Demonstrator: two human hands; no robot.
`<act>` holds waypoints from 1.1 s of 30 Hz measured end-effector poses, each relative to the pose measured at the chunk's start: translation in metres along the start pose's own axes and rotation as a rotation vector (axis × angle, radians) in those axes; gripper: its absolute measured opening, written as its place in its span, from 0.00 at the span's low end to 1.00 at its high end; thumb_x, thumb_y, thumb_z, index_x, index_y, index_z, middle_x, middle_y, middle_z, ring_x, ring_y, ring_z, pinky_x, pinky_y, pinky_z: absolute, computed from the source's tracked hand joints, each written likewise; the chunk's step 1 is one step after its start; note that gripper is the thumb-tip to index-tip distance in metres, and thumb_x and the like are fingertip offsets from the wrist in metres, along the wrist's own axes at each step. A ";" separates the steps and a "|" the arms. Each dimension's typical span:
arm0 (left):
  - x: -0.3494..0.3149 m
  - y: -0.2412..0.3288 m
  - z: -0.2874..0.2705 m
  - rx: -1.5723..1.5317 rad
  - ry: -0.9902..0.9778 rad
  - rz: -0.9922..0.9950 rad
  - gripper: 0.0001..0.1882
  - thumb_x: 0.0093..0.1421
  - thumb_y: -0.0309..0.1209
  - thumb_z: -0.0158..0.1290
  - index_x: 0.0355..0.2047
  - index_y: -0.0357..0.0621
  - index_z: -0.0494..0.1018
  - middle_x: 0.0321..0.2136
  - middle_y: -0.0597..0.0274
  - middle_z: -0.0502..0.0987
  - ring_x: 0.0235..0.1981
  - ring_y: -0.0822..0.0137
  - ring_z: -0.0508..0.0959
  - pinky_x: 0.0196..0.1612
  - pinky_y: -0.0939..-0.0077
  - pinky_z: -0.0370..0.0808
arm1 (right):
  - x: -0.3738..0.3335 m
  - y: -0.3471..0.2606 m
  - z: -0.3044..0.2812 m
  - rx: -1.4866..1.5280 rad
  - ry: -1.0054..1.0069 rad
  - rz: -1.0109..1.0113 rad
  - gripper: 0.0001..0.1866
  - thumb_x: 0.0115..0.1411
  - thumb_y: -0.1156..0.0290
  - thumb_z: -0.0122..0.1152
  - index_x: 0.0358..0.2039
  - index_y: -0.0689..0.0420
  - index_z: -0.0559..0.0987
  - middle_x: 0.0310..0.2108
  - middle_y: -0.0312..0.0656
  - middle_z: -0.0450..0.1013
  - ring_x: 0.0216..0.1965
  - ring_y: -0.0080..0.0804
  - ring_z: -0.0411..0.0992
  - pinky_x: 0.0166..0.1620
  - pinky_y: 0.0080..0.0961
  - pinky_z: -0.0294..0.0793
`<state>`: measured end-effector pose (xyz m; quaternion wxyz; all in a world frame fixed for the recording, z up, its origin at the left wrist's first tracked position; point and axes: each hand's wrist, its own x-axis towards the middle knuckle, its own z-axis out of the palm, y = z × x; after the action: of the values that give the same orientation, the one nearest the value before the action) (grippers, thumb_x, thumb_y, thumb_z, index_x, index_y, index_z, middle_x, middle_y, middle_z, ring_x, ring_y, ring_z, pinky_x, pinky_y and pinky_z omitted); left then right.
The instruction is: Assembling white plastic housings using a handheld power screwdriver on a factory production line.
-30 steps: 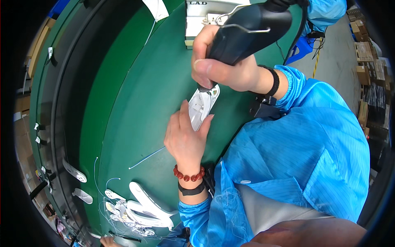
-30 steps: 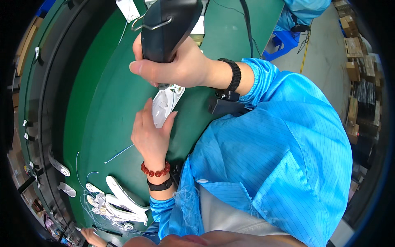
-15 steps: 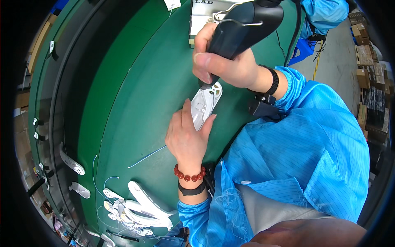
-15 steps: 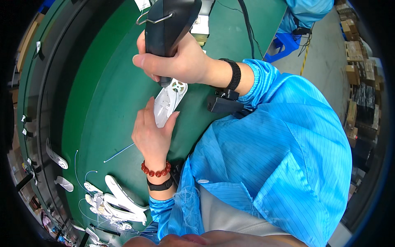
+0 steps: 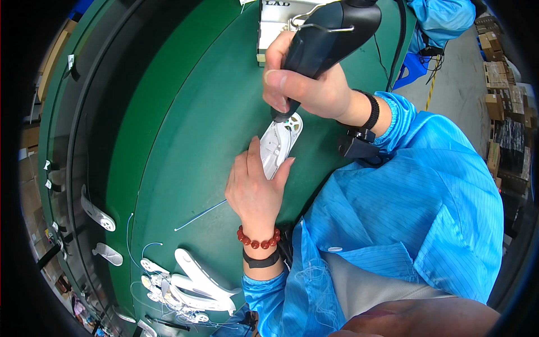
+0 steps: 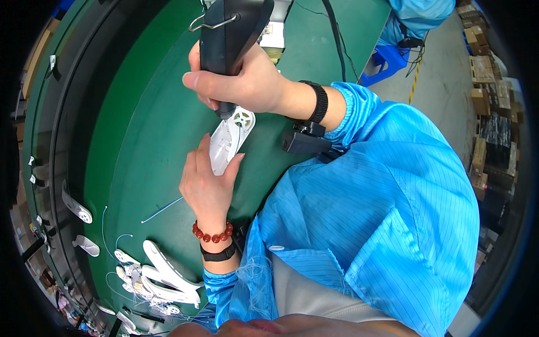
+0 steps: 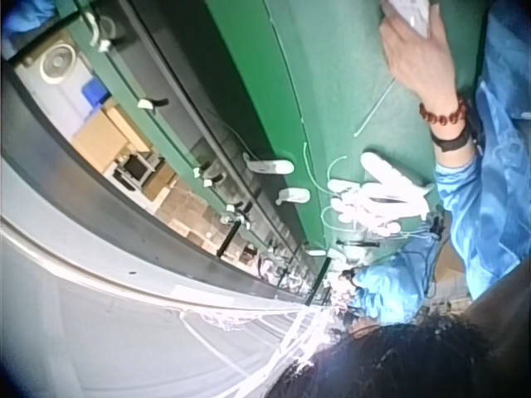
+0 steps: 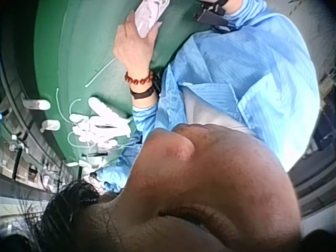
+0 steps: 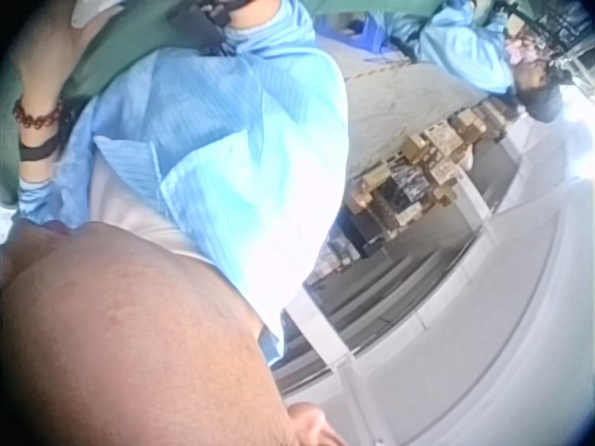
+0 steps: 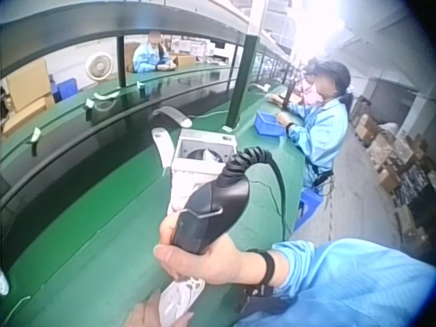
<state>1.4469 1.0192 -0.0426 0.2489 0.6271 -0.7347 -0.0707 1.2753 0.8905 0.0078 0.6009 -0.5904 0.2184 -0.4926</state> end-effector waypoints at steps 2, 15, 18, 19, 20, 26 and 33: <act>0.000 0.000 0.001 0.003 -0.003 0.001 0.35 0.51 0.51 0.68 0.52 0.41 0.76 0.36 0.56 0.78 0.33 0.55 0.80 0.33 0.65 0.78 | -0.001 -0.001 -0.001 0.014 0.006 0.017 0.06 0.65 0.76 0.57 0.36 0.60 0.68 0.20 0.40 0.72 0.20 0.25 0.71 0.25 0.25 0.70; -0.002 -0.002 0.005 -0.035 0.038 -0.019 0.36 0.47 0.48 0.72 0.52 0.41 0.77 0.36 0.55 0.80 0.34 0.54 0.81 0.35 0.64 0.78 | -0.001 0.008 0.001 -0.054 -0.056 -0.042 0.06 0.65 0.78 0.57 0.35 0.61 0.67 0.19 0.39 0.71 0.20 0.23 0.70 0.24 0.24 0.69; -0.002 -0.003 0.004 -0.040 0.042 -0.016 0.36 0.47 0.48 0.72 0.51 0.40 0.77 0.36 0.55 0.80 0.34 0.54 0.81 0.35 0.64 0.78 | 0.000 0.009 0.001 -0.031 -0.047 -0.029 0.07 0.65 0.77 0.57 0.35 0.61 0.67 0.19 0.39 0.71 0.19 0.23 0.69 0.24 0.24 0.69; -0.002 -0.003 0.004 -0.040 0.042 -0.020 0.36 0.46 0.48 0.72 0.51 0.40 0.77 0.35 0.55 0.80 0.34 0.54 0.81 0.35 0.64 0.78 | 0.000 0.009 0.001 -0.008 -0.042 -0.023 0.07 0.65 0.77 0.57 0.35 0.61 0.67 0.19 0.39 0.71 0.19 0.23 0.69 0.24 0.24 0.69; -0.002 -0.003 0.004 -0.041 0.041 -0.020 0.36 0.46 0.48 0.72 0.51 0.40 0.77 0.35 0.55 0.80 0.34 0.54 0.81 0.35 0.64 0.78 | 0.000 0.010 0.001 0.016 -0.037 -0.017 0.07 0.65 0.76 0.57 0.35 0.61 0.67 0.19 0.39 0.71 0.19 0.23 0.69 0.24 0.24 0.69; -0.002 -0.004 0.006 -0.035 0.051 -0.017 0.36 0.46 0.49 0.72 0.51 0.40 0.77 0.35 0.55 0.80 0.34 0.53 0.81 0.35 0.64 0.78 | 0.003 0.012 0.001 0.021 -0.032 0.004 0.07 0.65 0.76 0.58 0.35 0.61 0.68 0.19 0.39 0.71 0.19 0.24 0.69 0.24 0.24 0.69; 0.000 -0.001 0.005 -0.027 0.035 -0.012 0.36 0.46 0.48 0.72 0.51 0.41 0.76 0.34 0.55 0.79 0.33 0.52 0.80 0.34 0.63 0.78 | 0.001 0.008 -0.001 -0.024 -0.027 0.002 0.07 0.65 0.76 0.58 0.35 0.61 0.68 0.19 0.39 0.71 0.20 0.24 0.71 0.24 0.24 0.70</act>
<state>1.4456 1.0175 -0.0472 0.2697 0.6294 -0.7253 -0.0709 1.2778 0.8874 0.0003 0.5972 -0.6037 0.2167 -0.4816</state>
